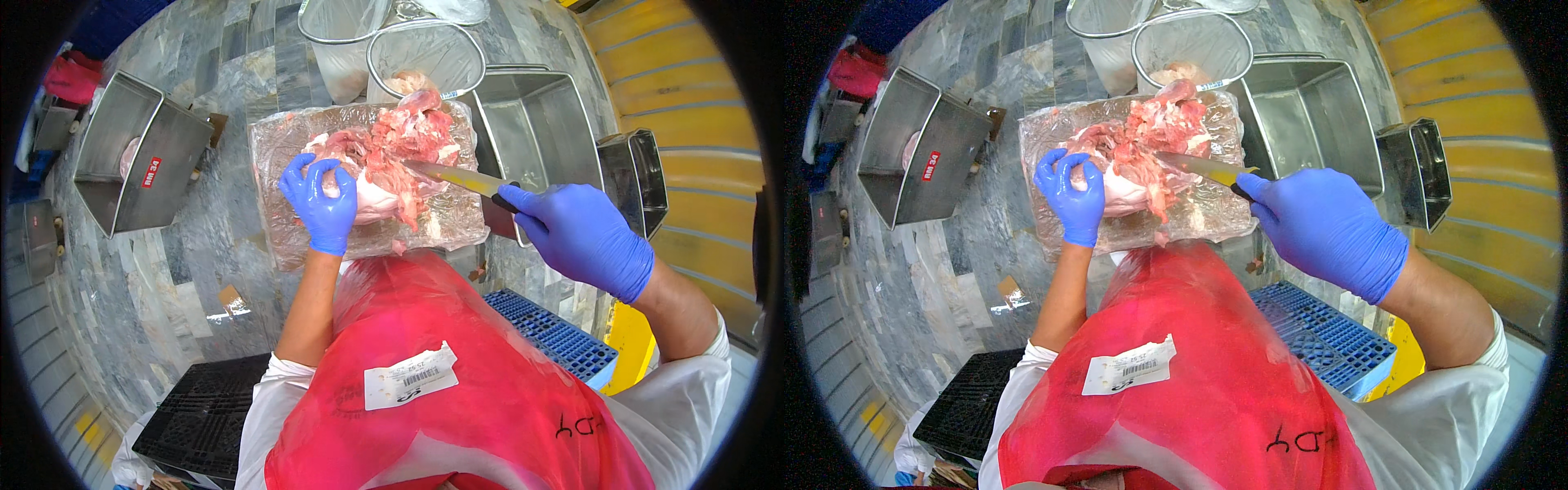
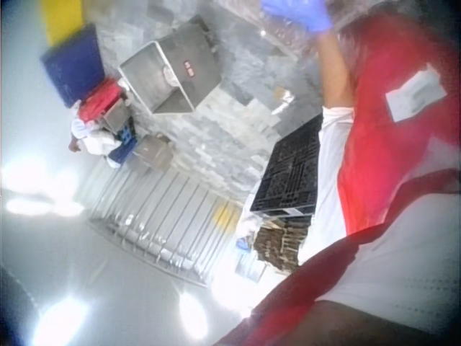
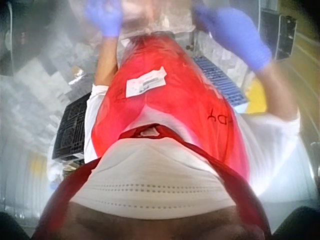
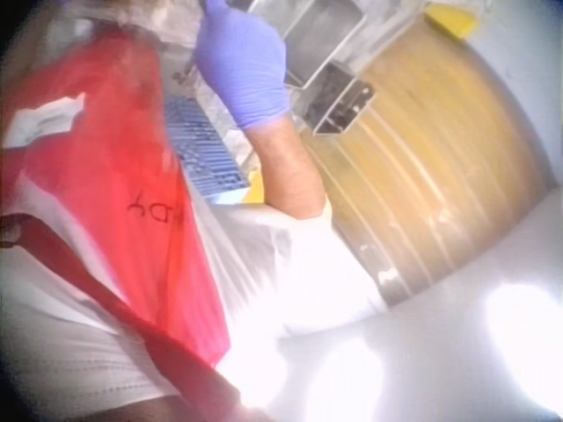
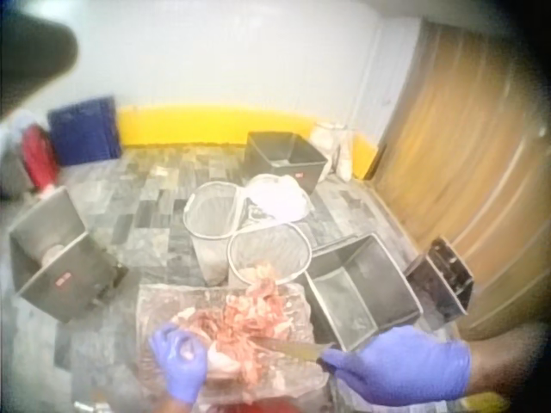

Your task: The person uses a knife to cut a large piece of raw meat on a cutting board into smaller portions. They repeatedly slice and separate the meat, handling it with gloved hands throughout the process.

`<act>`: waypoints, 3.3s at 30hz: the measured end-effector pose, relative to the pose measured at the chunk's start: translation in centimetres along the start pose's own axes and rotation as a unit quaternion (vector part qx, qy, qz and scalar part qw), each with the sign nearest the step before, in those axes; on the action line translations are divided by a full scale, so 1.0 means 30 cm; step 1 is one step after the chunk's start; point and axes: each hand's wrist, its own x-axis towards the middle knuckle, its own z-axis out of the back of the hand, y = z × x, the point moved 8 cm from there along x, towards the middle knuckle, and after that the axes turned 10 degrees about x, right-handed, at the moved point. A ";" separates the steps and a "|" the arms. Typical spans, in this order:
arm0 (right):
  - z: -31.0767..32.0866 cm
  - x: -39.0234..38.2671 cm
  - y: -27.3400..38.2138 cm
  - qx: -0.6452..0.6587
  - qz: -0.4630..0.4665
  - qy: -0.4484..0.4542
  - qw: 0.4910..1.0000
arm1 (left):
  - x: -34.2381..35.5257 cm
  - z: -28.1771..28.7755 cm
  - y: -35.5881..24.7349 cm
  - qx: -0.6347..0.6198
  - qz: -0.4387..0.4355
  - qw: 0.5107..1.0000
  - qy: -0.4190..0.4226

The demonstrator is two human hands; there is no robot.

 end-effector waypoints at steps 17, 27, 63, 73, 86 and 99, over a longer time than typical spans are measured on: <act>-0.340 -0.114 -0.106 0.394 -0.172 -0.090 0.898 | -0.009 0.004 0.003 0.046 0.023 0.999 0.003; -0.376 -0.096 -0.126 0.582 -0.201 -0.034 0.787 | 0.013 0.011 -0.020 0.019 -0.007 1.000 -0.004; -0.136 -0.147 -0.057 -0.002 -0.042 -0.089 0.995 | -0.003 0.002 0.004 0.013 0.007 1.000 0.000; -0.206 -0.111 -0.016 -0.070 -0.020 -0.089 0.993 | 0.002 -0.011 0.022 -0.005 0.007 1.000 0.008; -0.430 0.023 -0.092 0.366 -0.080 -0.147 0.916 | 0.034 -0.022 0.025 0.036 -0.008 0.999 -0.005; -0.213 -0.135 -0.186 0.325 -0.024 -0.167 0.931 | 0.007 -0.002 0.022 0.032 0.015 0.999 -0.013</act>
